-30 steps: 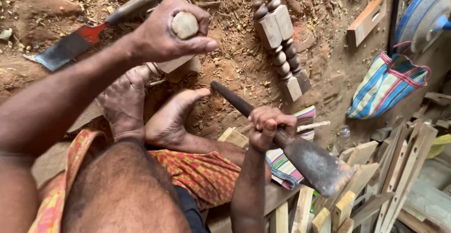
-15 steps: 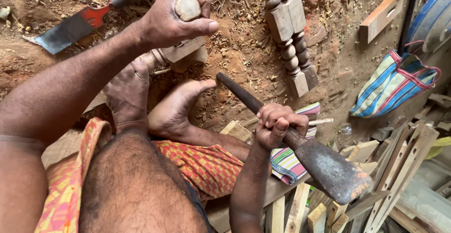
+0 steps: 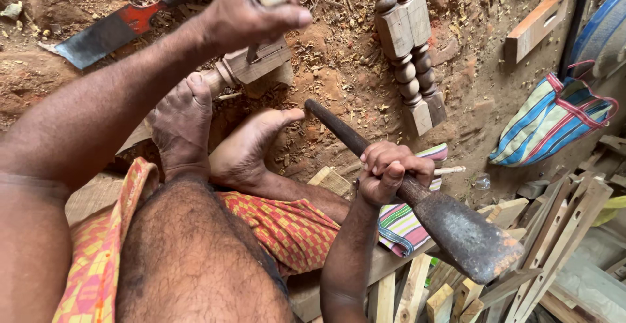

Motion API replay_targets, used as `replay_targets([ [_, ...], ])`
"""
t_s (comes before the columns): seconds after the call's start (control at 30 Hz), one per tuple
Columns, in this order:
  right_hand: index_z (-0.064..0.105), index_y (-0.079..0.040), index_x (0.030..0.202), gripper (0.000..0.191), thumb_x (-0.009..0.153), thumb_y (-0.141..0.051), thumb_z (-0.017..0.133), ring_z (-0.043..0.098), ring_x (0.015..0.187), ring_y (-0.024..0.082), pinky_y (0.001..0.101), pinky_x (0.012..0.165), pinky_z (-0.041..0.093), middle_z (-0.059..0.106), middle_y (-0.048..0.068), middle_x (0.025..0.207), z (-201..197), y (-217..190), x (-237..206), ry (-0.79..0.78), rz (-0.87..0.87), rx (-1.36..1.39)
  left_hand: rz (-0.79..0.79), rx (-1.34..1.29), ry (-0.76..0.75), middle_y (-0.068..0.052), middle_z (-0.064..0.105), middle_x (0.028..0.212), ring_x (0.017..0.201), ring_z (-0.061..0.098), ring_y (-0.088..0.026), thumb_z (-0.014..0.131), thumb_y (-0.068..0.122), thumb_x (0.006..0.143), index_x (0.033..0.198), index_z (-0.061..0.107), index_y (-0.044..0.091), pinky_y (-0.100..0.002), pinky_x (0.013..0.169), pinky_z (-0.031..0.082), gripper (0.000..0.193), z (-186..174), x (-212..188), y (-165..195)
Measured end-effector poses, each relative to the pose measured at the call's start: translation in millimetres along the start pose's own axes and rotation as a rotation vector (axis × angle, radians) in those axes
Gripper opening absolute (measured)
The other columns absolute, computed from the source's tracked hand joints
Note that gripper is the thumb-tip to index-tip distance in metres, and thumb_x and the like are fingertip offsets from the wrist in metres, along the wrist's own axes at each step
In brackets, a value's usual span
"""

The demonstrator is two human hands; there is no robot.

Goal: The person sits on the floor and carves a small wooden piece using a chisel and a wooden mallet. They repeatedly strike the chisel to shape the wood, occasionally rotating the piece to work on different sides.

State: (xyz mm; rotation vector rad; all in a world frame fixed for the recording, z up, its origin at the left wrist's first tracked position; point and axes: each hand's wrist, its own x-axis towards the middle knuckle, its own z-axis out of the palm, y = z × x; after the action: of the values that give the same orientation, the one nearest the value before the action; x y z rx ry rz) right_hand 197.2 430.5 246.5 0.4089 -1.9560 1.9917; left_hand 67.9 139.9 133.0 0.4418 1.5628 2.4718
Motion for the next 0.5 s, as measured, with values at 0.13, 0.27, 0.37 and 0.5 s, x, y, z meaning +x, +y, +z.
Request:
replay_targets([
  [0.13, 0.041, -0.01, 0.101, 0.033, 0.106, -0.026, 0.069, 0.043, 0.048, 0.013, 0.0292, 0.043, 0.045, 0.043, 0.003, 0.062, -0.9, 2.2, -1.5, -0.008, 0.011, 0.012, 0.105, 0.163, -0.044, 0.005, 0.056, 0.062, 0.054, 0.058, -0.003, 0.073, 0.033, 0.106, 0.08, 0.059, 0.015, -0.02, 0.048, 0.053, 0.034, 1.6, -2.3, -4.2],
  [0.27, 0.041, -0.009, 0.102, 0.034, 0.105, -0.027, 0.07, 0.045, 0.051, 0.013, 0.0293, 0.043, 0.046, 0.044, 0.003, 0.062, -2.3, 4.5, -2.5, -0.013, 0.019, 0.01, 0.225, 0.291, -0.109, 0.004, 0.056, 0.064, 0.054, 0.056, -0.005, 0.075, 0.033, 0.106, 0.079, 0.058, 0.013, -0.021, 0.05, 0.051, 0.037, 8.4, -4.4, -10.8],
  [0.37, 0.042, -0.008, 0.104, 0.034, 0.104, -0.026, 0.072, 0.048, 0.05, 0.014, 0.0295, 0.044, 0.047, 0.048, 0.004, 0.066, 1.2, 5.6, 2.7, -0.04, 0.051, 0.033, 0.181, 0.327, -0.113, 0.004, 0.055, 0.062, 0.052, 0.055, -0.005, 0.075, 0.032, 0.105, 0.076, 0.056, 0.013, -0.021, 0.049, 0.051, 0.039, 13.9, -7.5, -14.3],
  [0.5, 0.043, -0.008, 0.106, 0.028, 0.105, -0.01, 0.071, 0.051, 0.055, 0.015, 0.0316, 0.044, 0.049, 0.051, 0.005, 0.074, 15.0, 3.2, 22.5, -0.049, 0.112, 0.023, 0.202, 0.43, -0.194, 0.001, 0.055, 0.06, 0.049, 0.053, -0.008, 0.073, 0.028, 0.102, 0.073, 0.055, 0.012, -0.024, 0.046, 0.047, 0.038, 21.3, -12.6, -14.3],
])
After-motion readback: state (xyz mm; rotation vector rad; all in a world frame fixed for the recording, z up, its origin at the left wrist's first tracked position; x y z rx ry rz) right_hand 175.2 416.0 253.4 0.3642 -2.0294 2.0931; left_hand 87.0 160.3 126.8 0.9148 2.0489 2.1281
